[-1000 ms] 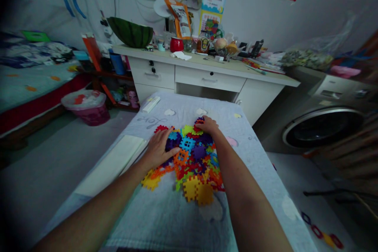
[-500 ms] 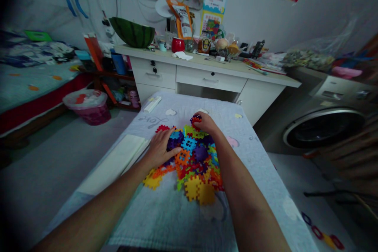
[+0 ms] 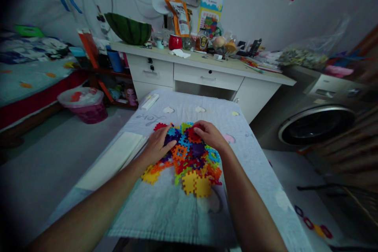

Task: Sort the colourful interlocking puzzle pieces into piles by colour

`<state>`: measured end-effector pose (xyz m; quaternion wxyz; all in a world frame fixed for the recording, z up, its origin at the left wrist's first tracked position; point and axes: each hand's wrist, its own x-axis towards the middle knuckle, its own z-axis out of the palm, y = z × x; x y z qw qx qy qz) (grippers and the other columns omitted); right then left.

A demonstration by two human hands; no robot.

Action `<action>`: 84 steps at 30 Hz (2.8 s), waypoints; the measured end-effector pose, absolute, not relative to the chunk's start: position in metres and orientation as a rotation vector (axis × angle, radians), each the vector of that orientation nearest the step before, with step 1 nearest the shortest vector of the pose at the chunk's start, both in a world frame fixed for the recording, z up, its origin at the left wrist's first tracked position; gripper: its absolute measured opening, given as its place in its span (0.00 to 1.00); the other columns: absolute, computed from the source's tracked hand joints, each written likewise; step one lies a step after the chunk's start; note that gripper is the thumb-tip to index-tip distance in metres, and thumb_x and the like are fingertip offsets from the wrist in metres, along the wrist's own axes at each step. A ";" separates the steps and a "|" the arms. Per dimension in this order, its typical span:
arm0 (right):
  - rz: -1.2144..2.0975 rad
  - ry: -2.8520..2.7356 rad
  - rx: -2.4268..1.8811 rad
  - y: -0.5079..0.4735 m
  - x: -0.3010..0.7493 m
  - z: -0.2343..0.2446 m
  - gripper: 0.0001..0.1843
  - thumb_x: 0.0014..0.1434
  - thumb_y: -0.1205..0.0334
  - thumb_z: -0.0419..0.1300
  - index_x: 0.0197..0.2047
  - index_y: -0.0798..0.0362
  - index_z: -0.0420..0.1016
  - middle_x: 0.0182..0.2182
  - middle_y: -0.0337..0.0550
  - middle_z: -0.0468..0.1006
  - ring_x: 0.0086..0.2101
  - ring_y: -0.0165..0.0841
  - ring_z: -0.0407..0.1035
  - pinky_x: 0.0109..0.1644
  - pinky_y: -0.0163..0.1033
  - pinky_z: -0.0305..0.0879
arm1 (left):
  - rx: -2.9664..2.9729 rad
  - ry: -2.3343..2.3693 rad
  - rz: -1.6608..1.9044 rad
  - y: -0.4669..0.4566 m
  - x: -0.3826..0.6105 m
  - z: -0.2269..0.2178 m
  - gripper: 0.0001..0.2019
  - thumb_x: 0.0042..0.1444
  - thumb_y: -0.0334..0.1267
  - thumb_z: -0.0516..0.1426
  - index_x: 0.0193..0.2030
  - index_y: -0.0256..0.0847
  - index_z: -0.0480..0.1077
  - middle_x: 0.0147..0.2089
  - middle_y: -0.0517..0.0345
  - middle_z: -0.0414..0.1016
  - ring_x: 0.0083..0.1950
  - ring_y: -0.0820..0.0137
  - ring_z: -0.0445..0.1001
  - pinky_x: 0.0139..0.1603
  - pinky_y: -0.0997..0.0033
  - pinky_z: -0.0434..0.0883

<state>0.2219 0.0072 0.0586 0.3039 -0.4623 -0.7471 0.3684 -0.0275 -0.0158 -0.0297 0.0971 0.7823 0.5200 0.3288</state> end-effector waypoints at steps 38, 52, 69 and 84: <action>0.400 -2.121 -1.485 -0.044 0.227 -0.022 0.47 0.57 0.41 0.61 0.70 0.56 0.50 0.67 0.63 0.55 0.66 0.51 0.50 0.68 0.59 0.50 | 2.273 1.547 0.440 -0.074 -0.038 -0.023 0.54 0.48 0.55 0.63 0.73 0.37 0.37 0.74 0.28 0.39 0.74 0.42 0.42 0.68 0.43 0.53; 0.392 -2.188 -1.402 -0.067 0.243 0.006 0.54 0.52 0.33 0.62 0.72 0.49 0.47 0.69 0.59 0.49 0.68 0.52 0.44 0.68 0.61 0.46 | 2.322 1.817 0.764 -0.056 -0.035 -0.012 0.42 0.51 0.64 0.58 0.67 0.42 0.57 0.57 0.42 0.61 0.58 0.48 0.64 0.59 0.46 0.62; 0.406 -2.246 -1.414 -0.083 0.235 -0.031 0.65 0.44 0.28 0.64 0.74 0.50 0.41 0.70 0.62 0.45 0.68 0.57 0.42 0.67 0.64 0.46 | 2.213 1.745 0.629 0.014 -0.023 -0.018 0.33 0.62 0.59 0.47 0.66 0.40 0.60 0.59 0.42 0.68 0.62 0.53 0.64 0.62 0.51 0.60; 0.297 -2.001 -1.348 -0.028 0.235 -0.007 0.30 0.56 0.51 0.62 0.60 0.50 0.66 0.55 0.53 0.71 0.56 0.46 0.65 0.61 0.56 0.59 | 2.165 1.577 0.822 -0.031 -0.035 -0.013 0.35 0.61 0.56 0.52 0.70 0.42 0.52 0.72 0.39 0.47 0.73 0.48 0.48 0.68 0.42 0.55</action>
